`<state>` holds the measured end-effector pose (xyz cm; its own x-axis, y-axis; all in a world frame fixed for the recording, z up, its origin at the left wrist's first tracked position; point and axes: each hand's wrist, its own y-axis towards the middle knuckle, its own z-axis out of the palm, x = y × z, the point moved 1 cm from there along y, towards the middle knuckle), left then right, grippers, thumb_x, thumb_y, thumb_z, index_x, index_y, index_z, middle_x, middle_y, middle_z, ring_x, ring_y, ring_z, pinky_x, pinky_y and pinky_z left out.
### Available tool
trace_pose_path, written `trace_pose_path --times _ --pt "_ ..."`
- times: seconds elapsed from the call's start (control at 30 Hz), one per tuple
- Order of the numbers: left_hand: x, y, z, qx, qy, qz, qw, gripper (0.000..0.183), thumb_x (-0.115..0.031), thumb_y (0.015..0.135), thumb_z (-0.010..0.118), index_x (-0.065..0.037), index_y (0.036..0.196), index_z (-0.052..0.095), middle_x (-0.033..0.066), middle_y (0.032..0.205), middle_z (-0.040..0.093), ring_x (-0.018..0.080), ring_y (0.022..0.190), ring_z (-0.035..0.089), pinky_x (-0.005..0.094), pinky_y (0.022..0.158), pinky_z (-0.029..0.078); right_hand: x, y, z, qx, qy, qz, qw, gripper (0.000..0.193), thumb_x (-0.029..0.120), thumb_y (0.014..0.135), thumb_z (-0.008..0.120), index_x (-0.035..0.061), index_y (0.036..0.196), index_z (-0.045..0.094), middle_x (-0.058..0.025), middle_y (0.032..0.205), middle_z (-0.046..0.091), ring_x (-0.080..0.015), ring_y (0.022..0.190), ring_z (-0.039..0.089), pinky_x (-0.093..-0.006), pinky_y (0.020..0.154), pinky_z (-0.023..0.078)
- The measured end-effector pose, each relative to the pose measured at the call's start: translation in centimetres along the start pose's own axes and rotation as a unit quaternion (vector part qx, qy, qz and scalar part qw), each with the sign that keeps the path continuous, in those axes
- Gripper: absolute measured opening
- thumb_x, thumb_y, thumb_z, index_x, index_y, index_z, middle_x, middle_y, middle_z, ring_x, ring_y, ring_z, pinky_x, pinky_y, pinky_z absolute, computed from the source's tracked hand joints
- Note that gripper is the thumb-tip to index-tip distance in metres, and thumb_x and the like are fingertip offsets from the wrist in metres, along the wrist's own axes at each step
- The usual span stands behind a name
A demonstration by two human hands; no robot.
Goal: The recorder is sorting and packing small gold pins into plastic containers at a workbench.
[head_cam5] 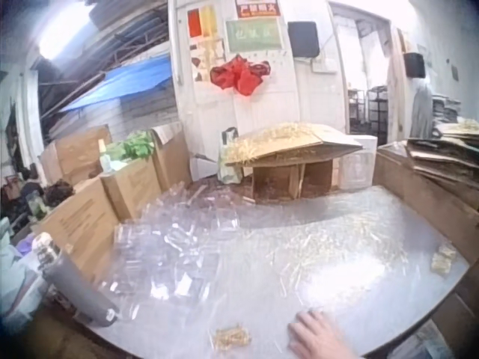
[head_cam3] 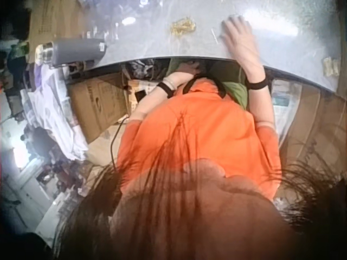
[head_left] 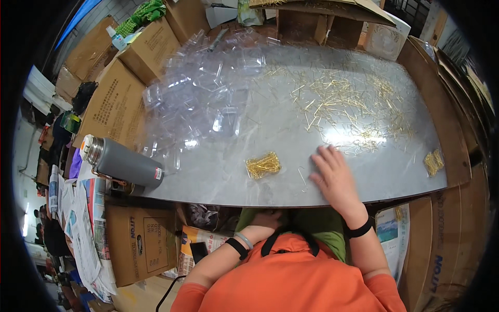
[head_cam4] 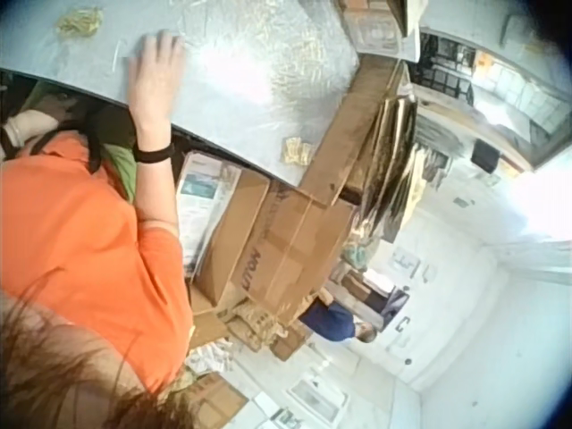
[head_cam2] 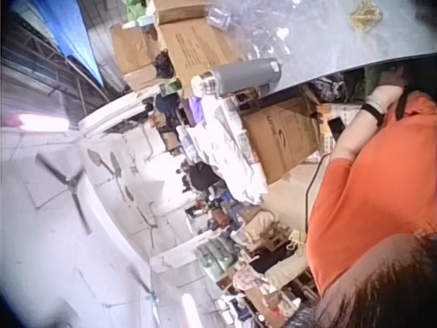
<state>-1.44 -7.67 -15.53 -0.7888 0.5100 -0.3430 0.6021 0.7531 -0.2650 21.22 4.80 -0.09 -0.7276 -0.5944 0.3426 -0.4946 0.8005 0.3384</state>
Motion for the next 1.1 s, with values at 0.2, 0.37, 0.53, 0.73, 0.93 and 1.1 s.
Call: trace_pose_path --times 0.2,0.37,0.53,0.73,0.93,1.1 --pt "1.6 -1.0 0.8 -0.023 -0.081 0.002 0.996 0.024 -0.013 0.085 0.059 -0.012 0.103 0.074 0.0157 0.117 0.065 0.0362 0.104 0.066 0.0427 0.084 0.057 -1.4 -1.5 -0.6 -0.083 0.162 0.075 0.981 0.041 0.018 0.092 0.069 0.0032 0.129 0.059 -0.0175 0.139 0.054 -0.0407 0.134 0.046 -0.0500 0.114 0.036" --pt "0.3 -5.6 -3.1 -0.168 -0.244 -0.109 0.949 0.020 -0.014 0.090 0.068 -0.009 0.109 0.071 0.0118 0.091 0.070 0.0395 0.086 0.066 0.0446 0.075 0.054 1.7 -2.9 -1.2 -0.107 0.038 0.123 0.986 0.050 0.023 0.090 0.072 0.0065 0.134 0.056 -0.0206 0.146 0.047 -0.0477 0.136 0.039 -0.0542 0.114 0.034" --pt "-3.6 -6.3 -14.7 -0.439 -0.057 -0.054 0.895 0.032 -0.006 0.079 0.080 -0.006 0.110 0.070 0.0134 0.114 0.067 0.0376 0.108 0.063 0.0452 0.086 0.052 2.6 -1.1 0.4 -0.007 -0.005 0.011 1.000 0.045 0.018 0.090 0.070 0.0074 0.132 0.058 -0.0203 0.145 0.047 -0.0459 0.137 0.040 -0.0533 0.114 0.035" --pt "0.3 -1.3 -17.4 -0.360 0.025 -0.144 0.922 0.084 -0.021 0.087 0.075 0.004 0.153 0.030 0.0251 0.155 0.031 0.0483 0.144 0.028 0.0511 0.114 0.036 4.3 1.0 -0.5 -0.091 0.110 0.023 0.989 0.033 0.006 0.092 0.066 0.0060 0.124 0.062 -0.0168 0.127 0.061 -0.0393 0.115 0.058 -0.0456 0.094 0.049" --pt "-0.5 -0.7 -15.9 -0.338 -0.010 -0.104 0.935 0.082 -0.014 0.084 0.077 0.005 0.151 0.032 0.0257 0.149 0.037 0.0464 0.136 0.037 0.0512 0.111 0.038 4.8 0.1 1.8 -0.078 0.260 0.106 0.957 0.020 0.009 0.099 0.061 -0.0012 0.116 0.066 -0.0110 0.089 0.068 -0.0183 0.065 0.067 -0.0324 0.060 0.054" --pt "-3.8 0.4 -17.0 -0.365 -0.010 -0.019 0.931 0.081 -0.012 0.083 0.078 0.006 0.149 0.035 0.0265 0.148 0.037 0.0452 0.135 0.040 0.0472 0.110 0.041 4.4 -1.4 0.3 -0.003 0.439 0.280 0.854 0.020 0.016 0.104 0.059 -0.0013 0.111 0.066 -0.0040 0.078 0.064 -0.0092 0.059 0.062 -0.0267 0.053 0.050"
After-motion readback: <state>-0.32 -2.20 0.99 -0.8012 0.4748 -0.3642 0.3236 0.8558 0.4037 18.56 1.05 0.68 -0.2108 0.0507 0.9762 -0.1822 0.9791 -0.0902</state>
